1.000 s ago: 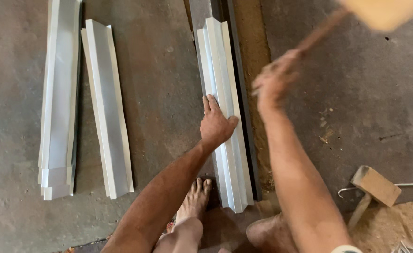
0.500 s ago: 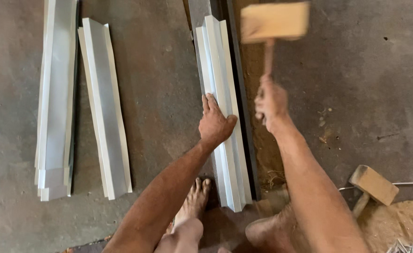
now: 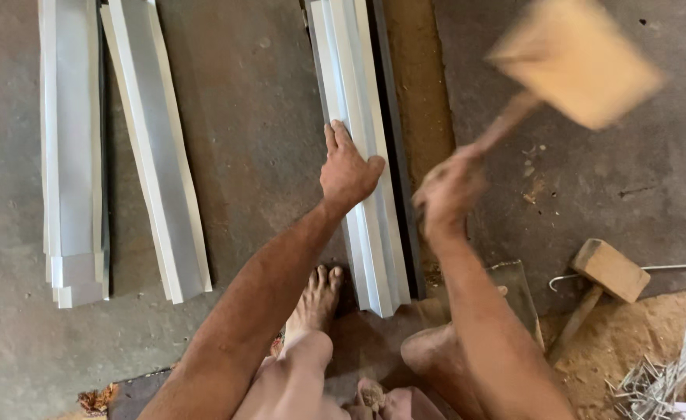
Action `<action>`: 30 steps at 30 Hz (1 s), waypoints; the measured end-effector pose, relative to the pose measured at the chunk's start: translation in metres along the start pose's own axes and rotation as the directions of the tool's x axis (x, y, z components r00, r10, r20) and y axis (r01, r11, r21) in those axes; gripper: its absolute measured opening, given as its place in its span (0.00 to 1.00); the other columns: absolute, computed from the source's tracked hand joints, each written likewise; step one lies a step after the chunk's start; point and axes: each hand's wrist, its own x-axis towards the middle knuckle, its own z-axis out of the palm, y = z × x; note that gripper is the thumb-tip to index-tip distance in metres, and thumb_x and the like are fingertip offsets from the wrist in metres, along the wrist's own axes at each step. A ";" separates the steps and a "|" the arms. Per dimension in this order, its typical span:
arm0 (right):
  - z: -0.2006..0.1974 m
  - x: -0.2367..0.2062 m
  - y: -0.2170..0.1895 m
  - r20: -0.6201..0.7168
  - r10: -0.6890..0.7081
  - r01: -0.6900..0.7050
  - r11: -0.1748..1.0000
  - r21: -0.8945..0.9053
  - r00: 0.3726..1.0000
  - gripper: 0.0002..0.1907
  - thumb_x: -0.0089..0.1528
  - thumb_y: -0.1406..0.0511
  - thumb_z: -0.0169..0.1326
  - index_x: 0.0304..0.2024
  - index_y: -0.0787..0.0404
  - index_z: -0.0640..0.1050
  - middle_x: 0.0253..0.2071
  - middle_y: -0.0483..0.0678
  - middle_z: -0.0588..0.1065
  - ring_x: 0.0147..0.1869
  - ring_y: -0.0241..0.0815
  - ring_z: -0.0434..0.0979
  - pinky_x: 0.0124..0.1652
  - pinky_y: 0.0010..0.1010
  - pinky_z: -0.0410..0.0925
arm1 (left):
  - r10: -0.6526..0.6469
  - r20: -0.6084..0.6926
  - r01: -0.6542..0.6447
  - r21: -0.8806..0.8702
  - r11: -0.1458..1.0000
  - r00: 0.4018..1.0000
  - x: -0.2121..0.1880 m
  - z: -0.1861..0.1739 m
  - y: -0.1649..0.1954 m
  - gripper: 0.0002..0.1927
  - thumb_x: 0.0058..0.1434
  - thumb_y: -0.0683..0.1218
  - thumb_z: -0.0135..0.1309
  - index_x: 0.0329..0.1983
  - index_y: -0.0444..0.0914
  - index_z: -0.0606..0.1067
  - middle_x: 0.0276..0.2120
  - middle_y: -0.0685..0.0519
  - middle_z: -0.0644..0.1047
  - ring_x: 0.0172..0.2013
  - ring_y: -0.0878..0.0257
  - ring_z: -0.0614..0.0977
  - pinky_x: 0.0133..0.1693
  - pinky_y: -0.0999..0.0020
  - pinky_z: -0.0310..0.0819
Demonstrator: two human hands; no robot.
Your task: The person bends long white metal sheets into angled profiles using a floor-mounted folding brake, pressing the sheet into the channel and hammering the edge over with a wooden mallet. They finish each bent panel and set it aside with the completed stack, repeating the process on additional sheets.
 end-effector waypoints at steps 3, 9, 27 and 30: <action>-0.010 -0.008 0.014 0.314 0.018 0.096 0.934 -0.345 0.949 0.15 0.71 0.50 0.40 0.39 0.51 0.68 0.22 0.38 0.67 0.19 0.30 0.66 0.18 0.31 0.65 | -0.010 0.036 0.011 -0.015 1.000 0.999 -0.002 -0.003 0.000 0.56 0.51 0.52 0.56 0.76 0.29 0.42 0.76 0.33 0.46 0.62 0.36 0.72 0.56 0.49 0.74; -0.025 -0.018 0.034 0.024 0.031 -0.032 0.998 0.051 0.999 0.26 0.76 0.49 0.38 0.30 0.56 0.66 0.19 0.41 0.63 0.19 0.34 0.61 0.19 0.33 0.60 | -0.045 0.054 0.045 -0.009 0.999 0.998 -0.004 -0.006 0.006 0.56 0.51 0.52 0.57 0.77 0.31 0.41 0.77 0.37 0.44 0.61 0.37 0.74 0.56 0.49 0.74; -0.082 -0.088 0.044 0.136 0.274 -0.268 0.961 -0.063 0.952 0.19 0.73 0.50 0.45 0.33 0.53 0.68 0.21 0.39 0.63 0.17 0.30 0.58 0.14 0.27 0.56 | 0.078 0.193 -0.071 -0.042 0.997 0.978 -0.151 0.018 -0.039 0.62 0.52 0.57 0.62 0.77 0.28 0.36 0.76 0.31 0.39 0.73 0.34 0.53 0.69 0.52 0.56; -0.091 -0.091 0.049 -0.012 0.188 -0.187 0.979 0.079 0.982 0.20 0.74 0.51 0.44 0.33 0.54 0.68 0.21 0.39 0.64 0.18 0.29 0.61 0.15 0.25 0.58 | 0.062 0.214 -0.056 -0.036 0.998 0.975 -0.153 0.019 -0.039 0.62 0.52 0.56 0.61 0.76 0.29 0.36 0.76 0.32 0.38 0.74 0.35 0.51 0.69 0.52 0.54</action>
